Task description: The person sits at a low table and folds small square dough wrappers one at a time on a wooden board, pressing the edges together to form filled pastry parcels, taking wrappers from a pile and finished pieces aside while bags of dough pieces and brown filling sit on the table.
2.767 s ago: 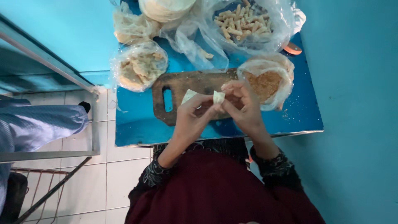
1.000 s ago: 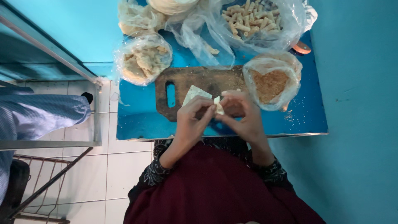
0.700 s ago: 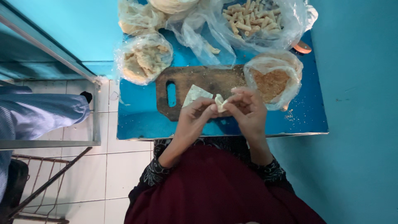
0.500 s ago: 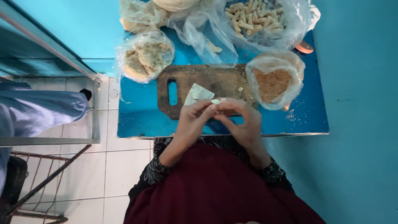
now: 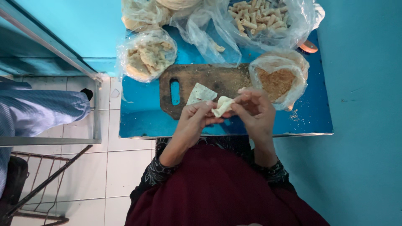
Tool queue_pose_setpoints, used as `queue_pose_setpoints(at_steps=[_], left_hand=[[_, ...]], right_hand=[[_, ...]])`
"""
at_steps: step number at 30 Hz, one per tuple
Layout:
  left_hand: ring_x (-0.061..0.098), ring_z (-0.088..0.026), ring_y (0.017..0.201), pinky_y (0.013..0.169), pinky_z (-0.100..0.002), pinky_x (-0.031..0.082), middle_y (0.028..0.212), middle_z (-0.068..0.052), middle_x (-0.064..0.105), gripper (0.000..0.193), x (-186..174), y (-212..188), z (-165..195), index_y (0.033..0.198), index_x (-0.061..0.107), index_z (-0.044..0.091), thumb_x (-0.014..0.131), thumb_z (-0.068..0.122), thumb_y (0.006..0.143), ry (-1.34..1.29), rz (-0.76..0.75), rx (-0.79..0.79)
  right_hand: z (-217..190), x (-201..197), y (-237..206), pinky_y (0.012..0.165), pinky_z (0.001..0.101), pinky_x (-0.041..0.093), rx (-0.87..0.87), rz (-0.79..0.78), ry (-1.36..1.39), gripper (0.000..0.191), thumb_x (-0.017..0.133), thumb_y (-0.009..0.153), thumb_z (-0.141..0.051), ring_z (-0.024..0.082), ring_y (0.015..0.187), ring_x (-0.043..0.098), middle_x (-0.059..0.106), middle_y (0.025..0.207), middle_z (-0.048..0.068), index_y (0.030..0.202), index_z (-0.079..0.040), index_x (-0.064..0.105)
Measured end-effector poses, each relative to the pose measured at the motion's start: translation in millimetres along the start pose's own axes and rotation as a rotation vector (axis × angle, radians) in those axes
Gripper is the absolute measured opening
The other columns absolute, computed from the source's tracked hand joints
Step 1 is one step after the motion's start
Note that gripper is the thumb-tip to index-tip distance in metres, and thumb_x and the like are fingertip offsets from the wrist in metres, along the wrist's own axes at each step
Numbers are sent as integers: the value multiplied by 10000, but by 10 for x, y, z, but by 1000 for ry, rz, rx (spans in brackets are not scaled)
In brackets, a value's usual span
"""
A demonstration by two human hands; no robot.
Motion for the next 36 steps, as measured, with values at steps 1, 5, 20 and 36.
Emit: queue_pose_setpoints(at_steps=[1, 5, 20, 36], left_hand=[[758, -232, 986, 851, -328, 625, 1100, -179, 765, 331, -1, 0, 0, 1175, 718, -71, 569, 202, 1061, -21, 8, -6], [752, -207, 969, 838, -321, 621, 1083, -148, 748, 163, -8, -5, 4, 1133, 679, -25, 664, 73, 1003, 177, 32, 75], [724, -169, 949, 866, -319, 602, 1073, -109, 751, 181, -103, -43, -35, 1133, 723, -50, 643, 38, 997, 68, 129, 135], [710, -135, 1023, 911, -289, 579, 1115, -80, 734, 227, -30, -166, -127, 1191, 666, -35, 701, -7, 969, 320, 105, 291]], right_hand=[[15, -4, 5, 875, 293, 609, 14, -6, 38, 381, 737, 936, 76, 149, 989, 717, 705, 1060, 86, 1267, -33, 582], [14, -16, 1, 866, 283, 594, 11, -23, 74, 371, 715, 933, 95, 145, 996, 701, 684, 1071, 77, 1260, -26, 589], [-3, 58, -104, 876, 258, 597, -261, 139, -42, 426, 746, 993, 89, 132, 1002, 678, 663, 1144, 75, 1350, -63, 570], [89, 86, -152, 851, 298, 621, 100, -119, -126, 582, 783, 904, 3, 189, 1000, 757, 751, 1093, 106, 1418, -65, 517]])
Point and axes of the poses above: each hand's wrist, its own y-axis towards the middle knuckle, its own x-axis out of the palm, z = x × y, the point moved 2 cm from there along y, towards the middle knuckle
